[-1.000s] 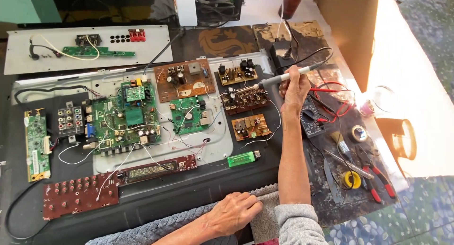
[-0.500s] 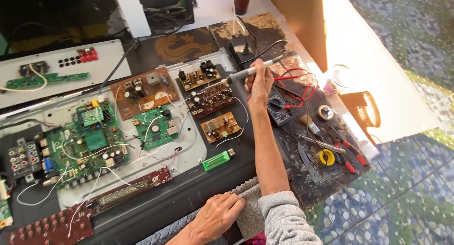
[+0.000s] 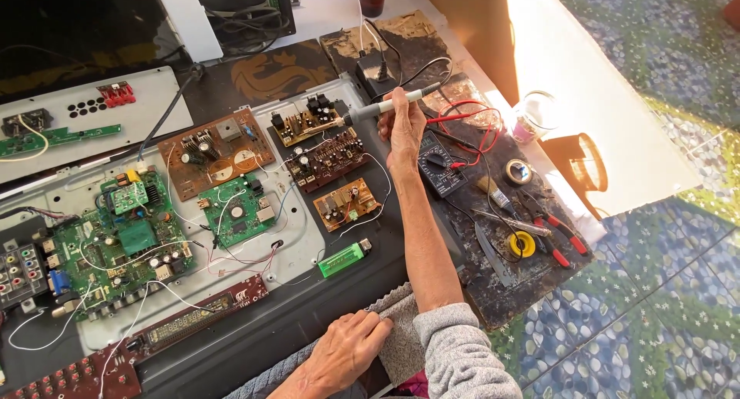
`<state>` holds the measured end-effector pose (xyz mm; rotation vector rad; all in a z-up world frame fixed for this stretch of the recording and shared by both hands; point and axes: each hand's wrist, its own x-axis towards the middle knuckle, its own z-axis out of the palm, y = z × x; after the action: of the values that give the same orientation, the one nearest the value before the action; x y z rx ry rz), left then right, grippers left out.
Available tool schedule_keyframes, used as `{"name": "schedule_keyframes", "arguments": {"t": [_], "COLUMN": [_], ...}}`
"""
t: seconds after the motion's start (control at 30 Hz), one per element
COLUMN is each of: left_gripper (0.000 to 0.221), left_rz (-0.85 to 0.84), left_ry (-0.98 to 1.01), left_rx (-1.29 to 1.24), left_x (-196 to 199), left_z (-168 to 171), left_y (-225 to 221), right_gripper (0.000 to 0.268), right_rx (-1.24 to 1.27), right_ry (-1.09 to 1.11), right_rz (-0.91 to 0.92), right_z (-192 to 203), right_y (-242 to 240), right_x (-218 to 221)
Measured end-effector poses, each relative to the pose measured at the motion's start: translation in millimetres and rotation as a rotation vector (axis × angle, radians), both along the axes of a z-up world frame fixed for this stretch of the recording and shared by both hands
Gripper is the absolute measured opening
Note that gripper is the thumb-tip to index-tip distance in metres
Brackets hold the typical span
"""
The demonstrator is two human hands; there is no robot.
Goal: Soldering electronic components on multiple circuit boards inside a television chassis
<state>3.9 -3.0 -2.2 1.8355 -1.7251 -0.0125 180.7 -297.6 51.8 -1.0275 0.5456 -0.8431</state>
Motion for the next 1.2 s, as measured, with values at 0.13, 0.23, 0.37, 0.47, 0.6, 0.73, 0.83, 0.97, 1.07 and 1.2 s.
{"name": "schedule_keyframes", "arguments": {"t": [0.13,0.23,0.37,0.47,0.6,0.73,0.83,0.97,1.07,1.2], "left_gripper": [0.012,0.009,0.009,0.005,0.009,0.011,0.012,0.008,0.009,0.008], "left_rz": [-0.01,-0.005,0.003,0.004,0.01,0.01,0.022,-0.006,-0.011,-0.034], "left_ry": [0.008,0.008,0.001,-0.004,-0.021,0.049,0.029,0.033,0.031,0.053], "left_rx": [0.011,0.019,-0.01,-0.022,-0.042,0.004,-0.02,-0.012,-0.003,0.022], "left_x": [0.3,-0.2,-0.3,0.7,0.7,1.3,2.1,0.3,0.1,-0.7], "left_z": [2.6,2.0,5.5,6.4,5.3,12.8,16.1,10.4,7.5,4.0], "left_y": [1.0,0.5,0.7,0.5,0.8,1.2,3.0,4.6,4.4,4.1], "right_gripper": [0.036,0.035,0.036,0.035,0.034,0.034,0.027,0.031,0.032,0.033], "right_rx": [-0.02,0.002,0.003,0.002,0.012,-0.022,0.017,-0.01,-0.061,-0.076], "right_ry": [-0.001,-0.002,0.01,0.002,-0.037,0.028,0.088,0.047,0.081,0.086], "right_rz": [0.007,0.006,0.006,0.01,0.01,-0.075,-0.209,-0.184,-0.116,-0.012], "right_z": [0.3,0.5,1.5,2.3,-2.5,-1.7,0.2,5.2,15.7,11.4], "right_y": [1.1,1.0,2.2,2.6,0.2,-2.4,-3.4,3.1,10.6,10.3], "right_x": [-0.8,-0.8,-1.5,-1.0,1.7,4.8,8.9,1.2,-2.2,-0.2]}}
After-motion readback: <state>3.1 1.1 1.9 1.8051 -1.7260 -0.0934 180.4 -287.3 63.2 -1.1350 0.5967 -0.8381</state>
